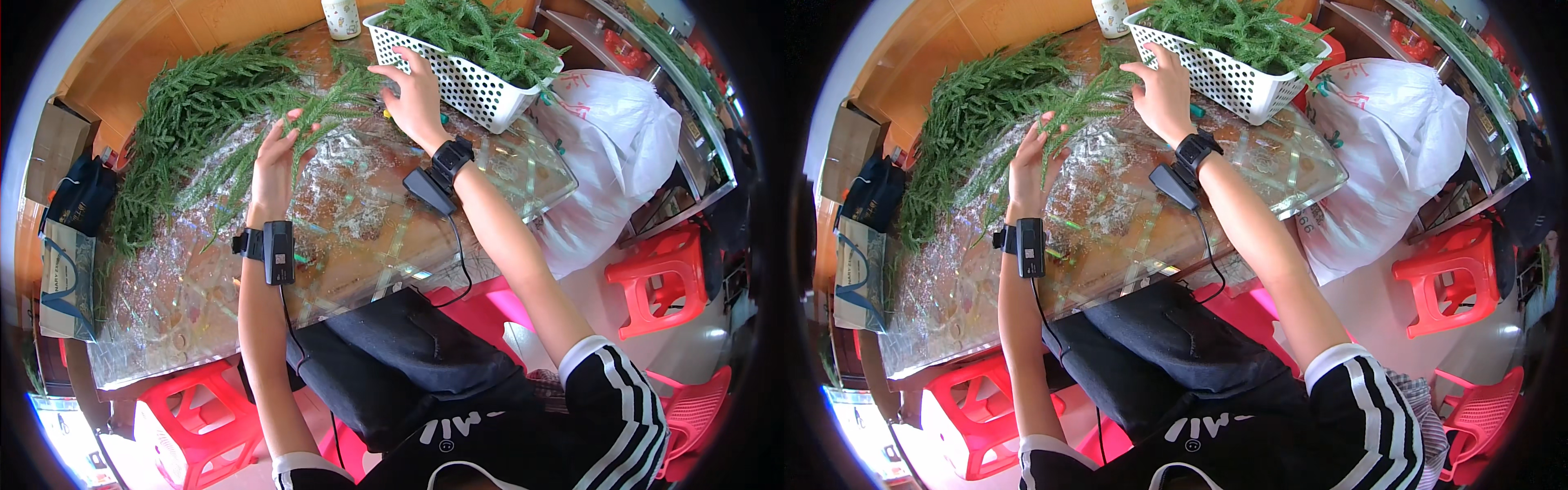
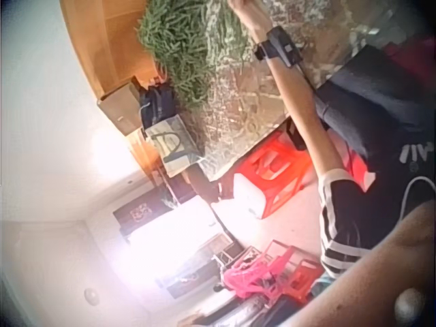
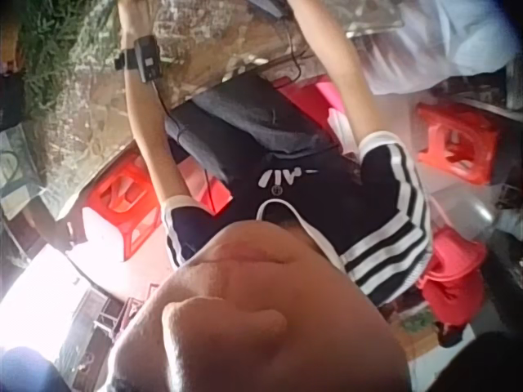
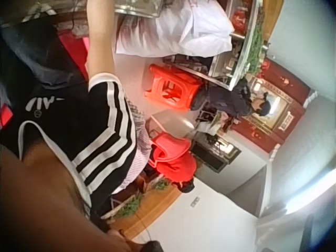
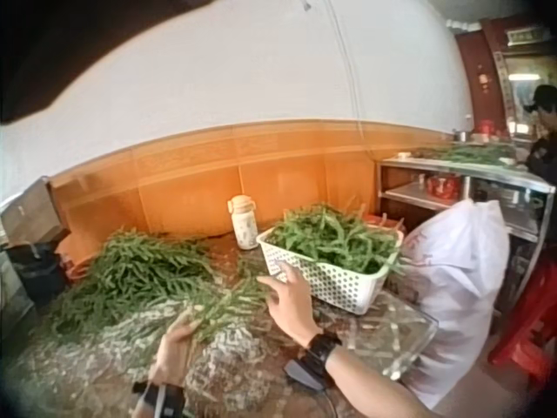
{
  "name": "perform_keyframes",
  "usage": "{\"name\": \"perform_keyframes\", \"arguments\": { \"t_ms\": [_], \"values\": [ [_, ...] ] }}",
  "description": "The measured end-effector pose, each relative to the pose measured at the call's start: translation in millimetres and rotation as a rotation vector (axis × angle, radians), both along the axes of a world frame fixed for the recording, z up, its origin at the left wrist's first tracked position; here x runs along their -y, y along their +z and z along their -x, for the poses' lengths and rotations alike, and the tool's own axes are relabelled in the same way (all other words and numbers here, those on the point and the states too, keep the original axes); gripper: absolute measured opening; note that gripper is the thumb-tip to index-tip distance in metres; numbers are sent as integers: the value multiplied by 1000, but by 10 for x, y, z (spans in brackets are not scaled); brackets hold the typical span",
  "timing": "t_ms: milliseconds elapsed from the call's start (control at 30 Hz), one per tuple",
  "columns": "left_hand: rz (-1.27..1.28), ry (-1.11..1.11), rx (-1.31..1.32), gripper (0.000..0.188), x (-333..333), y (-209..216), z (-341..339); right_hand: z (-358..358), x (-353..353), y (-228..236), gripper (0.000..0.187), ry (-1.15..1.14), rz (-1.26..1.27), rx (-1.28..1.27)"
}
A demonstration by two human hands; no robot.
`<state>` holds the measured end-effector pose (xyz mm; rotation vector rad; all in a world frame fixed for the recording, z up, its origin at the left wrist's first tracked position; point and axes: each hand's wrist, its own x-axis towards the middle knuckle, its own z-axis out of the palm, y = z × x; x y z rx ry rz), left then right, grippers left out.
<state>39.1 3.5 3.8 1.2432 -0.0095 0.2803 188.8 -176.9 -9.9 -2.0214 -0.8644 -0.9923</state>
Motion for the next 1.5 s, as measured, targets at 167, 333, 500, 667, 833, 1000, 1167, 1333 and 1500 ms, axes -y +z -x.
{"name": "perform_keyframes", "arguments": {
  "t_ms": [167, 333, 500, 667, 833, 1000, 1167, 1333, 1500],
  "values": [
    [-13, -22, 6, 32, -3, -11, -2, -24, 1, -22, 31, 3, 6, -8],
    [46, -67, 35, 32, 4, -8, -19, -60, 18, -40, 28, 2, 46, -16],
    [101, 15, 90, 32, 58, 17, -14, -73, -8, -71, 23, 7, 38, -3],
    [254, 19, 188, 30, -61, 3, -38, -94, -13, -77, 19, 45, -70, -64],
    [413, 3, 273, 25, -144, -39, -42, -105, -10, -113, 18, 54, -112, -237],
    [285, 122, 323, 24, -189, -141, -106, -107, -24, -138, 14, 59, -154, -173],
    [286, 206, 346, 18, -232, -204, -117, -54, -15, -102, 15, 77, -125, -268],
    [552, 226, 283, 15, -350, -187, -91, -79, -19, -112, 16, 97, -114, -289],
    [716, 258, 235, 21, -375, -200, -84, -103, -29, -148, 16, 116, -160, -306]
  ]
}}
